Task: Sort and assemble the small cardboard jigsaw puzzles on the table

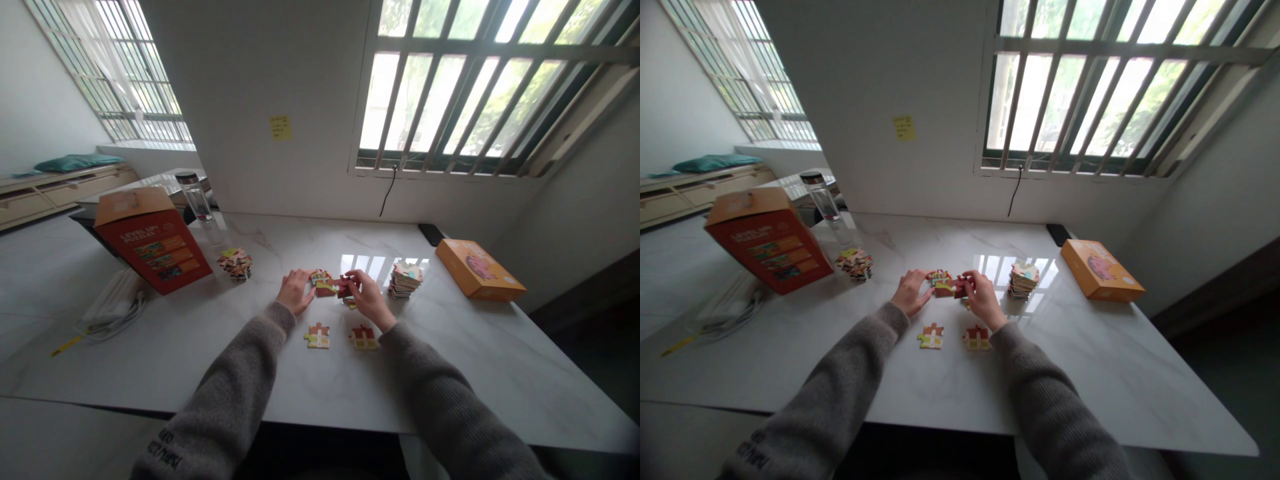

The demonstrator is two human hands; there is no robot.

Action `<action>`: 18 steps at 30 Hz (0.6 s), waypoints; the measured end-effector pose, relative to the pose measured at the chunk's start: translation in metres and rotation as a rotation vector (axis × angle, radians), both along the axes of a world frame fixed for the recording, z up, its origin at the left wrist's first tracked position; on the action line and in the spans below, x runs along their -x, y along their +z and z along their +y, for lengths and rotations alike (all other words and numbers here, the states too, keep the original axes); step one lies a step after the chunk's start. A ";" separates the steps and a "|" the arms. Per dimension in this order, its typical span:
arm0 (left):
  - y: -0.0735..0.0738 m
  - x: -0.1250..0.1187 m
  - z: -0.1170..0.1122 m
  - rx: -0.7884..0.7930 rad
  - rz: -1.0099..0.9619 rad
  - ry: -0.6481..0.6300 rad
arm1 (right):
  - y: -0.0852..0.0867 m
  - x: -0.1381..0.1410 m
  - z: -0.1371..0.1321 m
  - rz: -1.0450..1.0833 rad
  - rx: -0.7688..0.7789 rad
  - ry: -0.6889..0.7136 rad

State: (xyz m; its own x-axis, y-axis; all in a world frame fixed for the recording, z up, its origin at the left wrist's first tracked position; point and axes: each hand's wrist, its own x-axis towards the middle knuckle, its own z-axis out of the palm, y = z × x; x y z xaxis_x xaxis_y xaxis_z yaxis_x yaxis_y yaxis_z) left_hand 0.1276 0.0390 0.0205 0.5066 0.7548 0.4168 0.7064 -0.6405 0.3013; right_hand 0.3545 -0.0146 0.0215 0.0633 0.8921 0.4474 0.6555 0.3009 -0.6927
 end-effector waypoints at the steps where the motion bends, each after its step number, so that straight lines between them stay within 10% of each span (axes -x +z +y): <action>1: -0.001 0.000 0.001 0.007 0.023 0.031 | -0.001 -0.009 0.000 -0.001 0.013 -0.030; 10: -0.006 -0.009 0.003 0.032 0.104 0.055 | -0.014 -0.032 0.004 -0.205 0.078 -0.205; 18: -0.001 -0.003 0.001 0.013 0.072 0.048 | -0.006 -0.014 -0.003 0.327 0.169 0.029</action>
State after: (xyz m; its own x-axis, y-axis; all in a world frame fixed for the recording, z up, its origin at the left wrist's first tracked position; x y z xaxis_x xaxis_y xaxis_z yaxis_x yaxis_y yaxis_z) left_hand 0.1311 0.0398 0.0197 0.4979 0.7840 0.3708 0.7563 -0.6017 0.2568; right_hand 0.3681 -0.0180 0.0155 0.1526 0.9551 0.2540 0.3842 0.1794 -0.9056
